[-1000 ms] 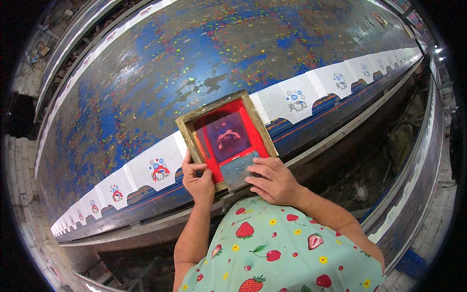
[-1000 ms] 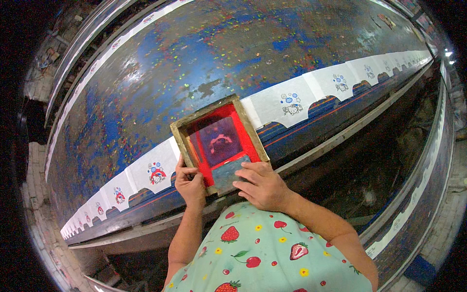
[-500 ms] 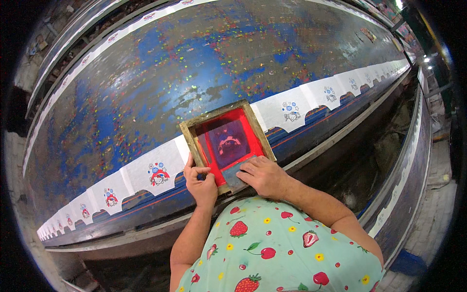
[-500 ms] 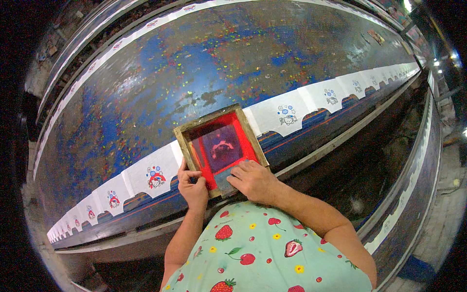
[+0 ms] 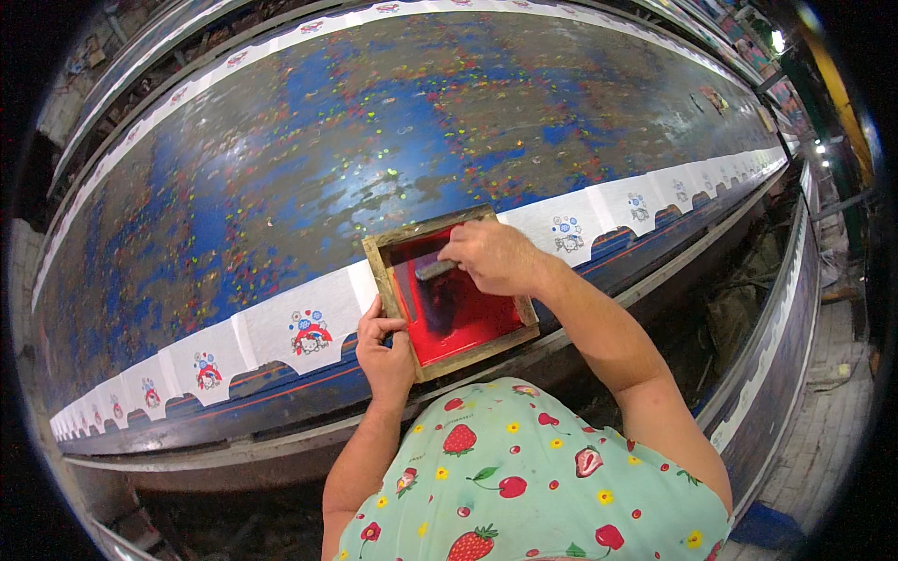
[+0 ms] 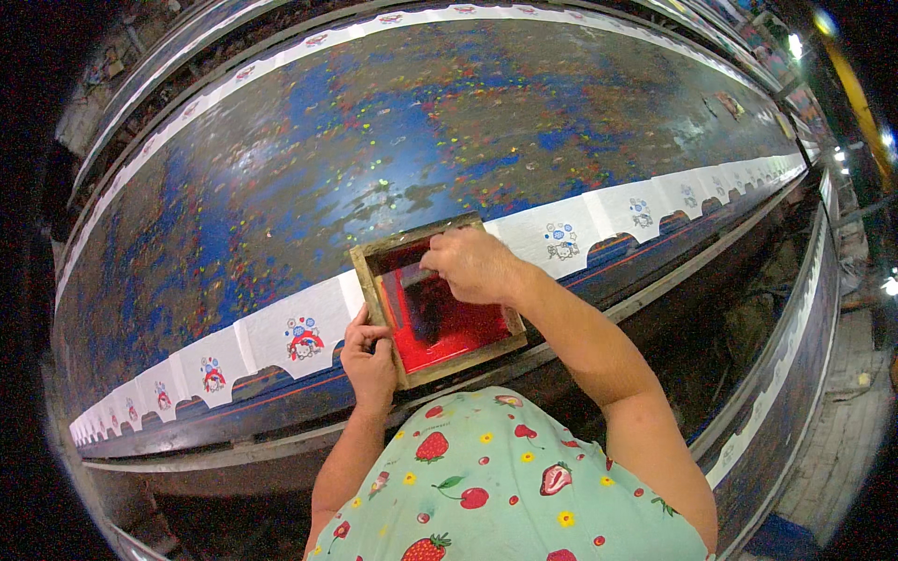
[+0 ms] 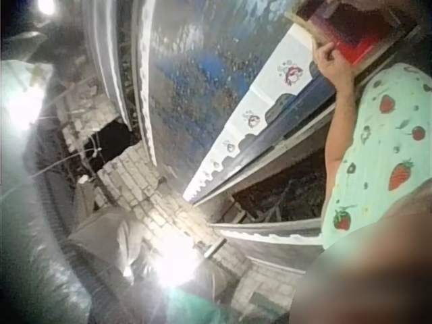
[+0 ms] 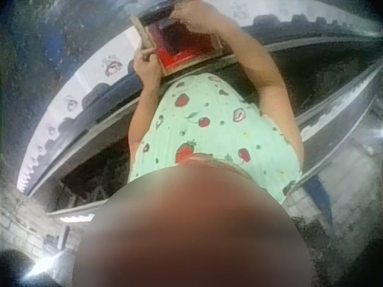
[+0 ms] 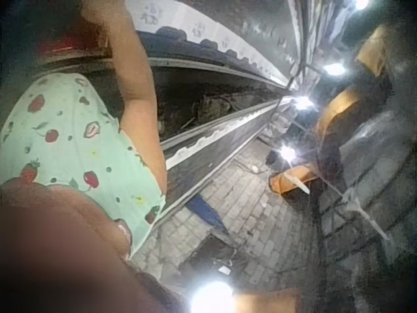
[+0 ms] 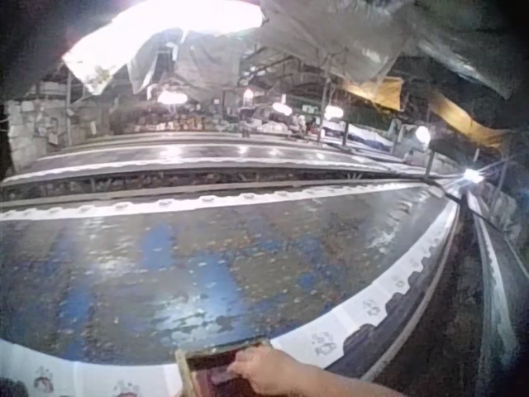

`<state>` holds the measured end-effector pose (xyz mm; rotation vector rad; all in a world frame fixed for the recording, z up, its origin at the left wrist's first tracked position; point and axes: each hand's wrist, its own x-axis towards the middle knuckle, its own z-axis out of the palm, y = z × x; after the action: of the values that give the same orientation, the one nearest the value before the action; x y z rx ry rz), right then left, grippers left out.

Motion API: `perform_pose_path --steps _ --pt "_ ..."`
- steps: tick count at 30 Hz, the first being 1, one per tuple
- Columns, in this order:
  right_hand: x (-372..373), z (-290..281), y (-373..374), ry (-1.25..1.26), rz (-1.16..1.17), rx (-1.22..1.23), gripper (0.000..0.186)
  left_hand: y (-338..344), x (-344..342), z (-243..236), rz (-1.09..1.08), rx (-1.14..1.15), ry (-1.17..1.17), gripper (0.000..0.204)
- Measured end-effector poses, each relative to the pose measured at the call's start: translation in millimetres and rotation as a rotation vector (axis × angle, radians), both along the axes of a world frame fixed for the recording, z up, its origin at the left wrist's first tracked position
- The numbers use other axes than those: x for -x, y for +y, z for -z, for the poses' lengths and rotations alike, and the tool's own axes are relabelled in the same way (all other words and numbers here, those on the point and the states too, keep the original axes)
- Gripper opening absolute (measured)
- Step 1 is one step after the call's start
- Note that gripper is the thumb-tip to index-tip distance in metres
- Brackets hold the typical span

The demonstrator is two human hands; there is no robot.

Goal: The person holds a wooden screen-printing frame with red ink and repeatedly rubs a small block across the mesh to transfer ink onto a long sheet of paper with printed cartoon motifs. The person moves the frame along the sheet and continues the same rubbing motion throughout the clip.

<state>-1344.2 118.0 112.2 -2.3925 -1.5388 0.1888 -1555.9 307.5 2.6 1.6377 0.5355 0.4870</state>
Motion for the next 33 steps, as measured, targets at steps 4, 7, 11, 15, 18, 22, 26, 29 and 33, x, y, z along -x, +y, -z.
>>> perform_pose_path --steps 4,7,11,15,18,22,26,29,33 --pt "-16 9 10 -0.026 0.053 -0.094 0.029 7 -3 -8 0.046 0.003 0.040 0.015" --pt "-12 16 9 -0.042 0.075 -0.144 0.030 8 -4 -10 0.060 0.008 0.043 0.015" --pt "19 26 -3 -0.109 0.065 -0.200 0.030 8 -5 -8 0.062 -0.004 0.050 0.016" --pt "65 29 -17 -0.150 0.077 -0.220 0.030 9 -4 -10 0.082 -0.039 0.053 0.017" --pt "95 27 -28 -0.111 0.090 -0.209 0.033 9 -4 -8 0.088 -0.048 0.031 0.018" --pt "125 26 -39 -0.049 0.114 -0.181 0.037 3 -4 2 0.044 0.082 -0.049 0.024" --pt "140 26 -48 -0.023 0.117 -0.155 0.039 -3 -3 8 0.002 0.055 -0.064 0.031" --pt "146 25 -55 0.030 0.104 -0.121 0.044 -7 0 2 0.040 -0.259 -0.045 0.034" --pt "150 25 -70 0.141 0.106 -0.214 0.050 -13 0 -3 0.044 -0.292 -0.045 0.037"
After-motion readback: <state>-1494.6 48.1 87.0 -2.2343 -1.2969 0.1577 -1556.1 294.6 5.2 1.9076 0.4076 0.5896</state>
